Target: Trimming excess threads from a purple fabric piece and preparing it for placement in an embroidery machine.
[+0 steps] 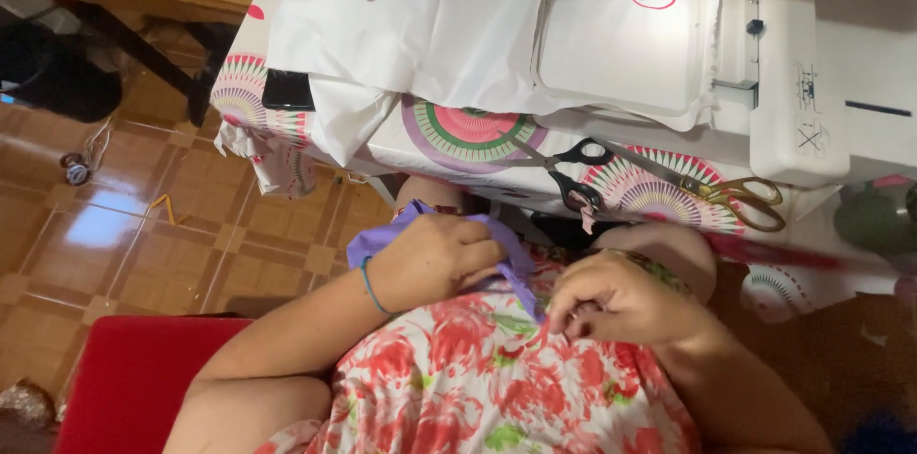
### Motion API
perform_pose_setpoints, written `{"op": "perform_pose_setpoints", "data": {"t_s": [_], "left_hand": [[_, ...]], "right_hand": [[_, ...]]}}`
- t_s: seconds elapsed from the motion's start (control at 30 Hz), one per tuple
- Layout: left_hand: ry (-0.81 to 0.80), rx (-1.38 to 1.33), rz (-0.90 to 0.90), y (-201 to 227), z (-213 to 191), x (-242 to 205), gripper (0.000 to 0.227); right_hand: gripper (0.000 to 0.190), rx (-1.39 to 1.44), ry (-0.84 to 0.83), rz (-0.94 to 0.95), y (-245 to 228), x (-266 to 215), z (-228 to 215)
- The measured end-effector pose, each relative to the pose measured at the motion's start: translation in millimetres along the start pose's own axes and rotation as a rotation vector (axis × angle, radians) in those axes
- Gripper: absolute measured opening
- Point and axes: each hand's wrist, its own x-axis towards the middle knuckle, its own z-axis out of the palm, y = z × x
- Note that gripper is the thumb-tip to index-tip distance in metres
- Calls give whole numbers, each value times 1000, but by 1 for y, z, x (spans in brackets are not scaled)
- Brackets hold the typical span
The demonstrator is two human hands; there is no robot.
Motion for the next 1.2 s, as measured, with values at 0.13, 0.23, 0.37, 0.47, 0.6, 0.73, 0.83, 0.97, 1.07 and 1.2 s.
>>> {"op": "perform_pose_setpoints", "data": {"t_s": [0.13,0.23,0.37,0.47,0.6,0.73,0.83,0.97,1.07,1.2], "left_hand": [[32,-54,37,12,22,-1,29],[63,-2,44,7,15,1,29],[20,68,-55,-1,-6,-11,24],[7,17,-154,-7,-30,-12,26],[54,-172,-246,-6,-25,-3,26],[19,-325,-266,0,-6,6,30],[28,-395,-383,5,5,11,24],[187,-468,-419,2,7,30,50],[222,-703,-372,-23,53,15,39],[209,-919,-399,-27,79,1,32]], "right_hand": [[53,393,206,11,21,5,13],[47,-403,314,-5,20,16,5],[22,-613,287,196,21,-7,-4],[28,-431,427,199,14,-30,-30],[24,-229,546,249,6,-28,-36],[39,68,518,173,8,-8,-27],[47,225,392,134,9,1,-20],[62,414,201,61,25,0,-6],[72,587,40,47,6,14,-4],[72,705,8,48,21,11,10]]}}
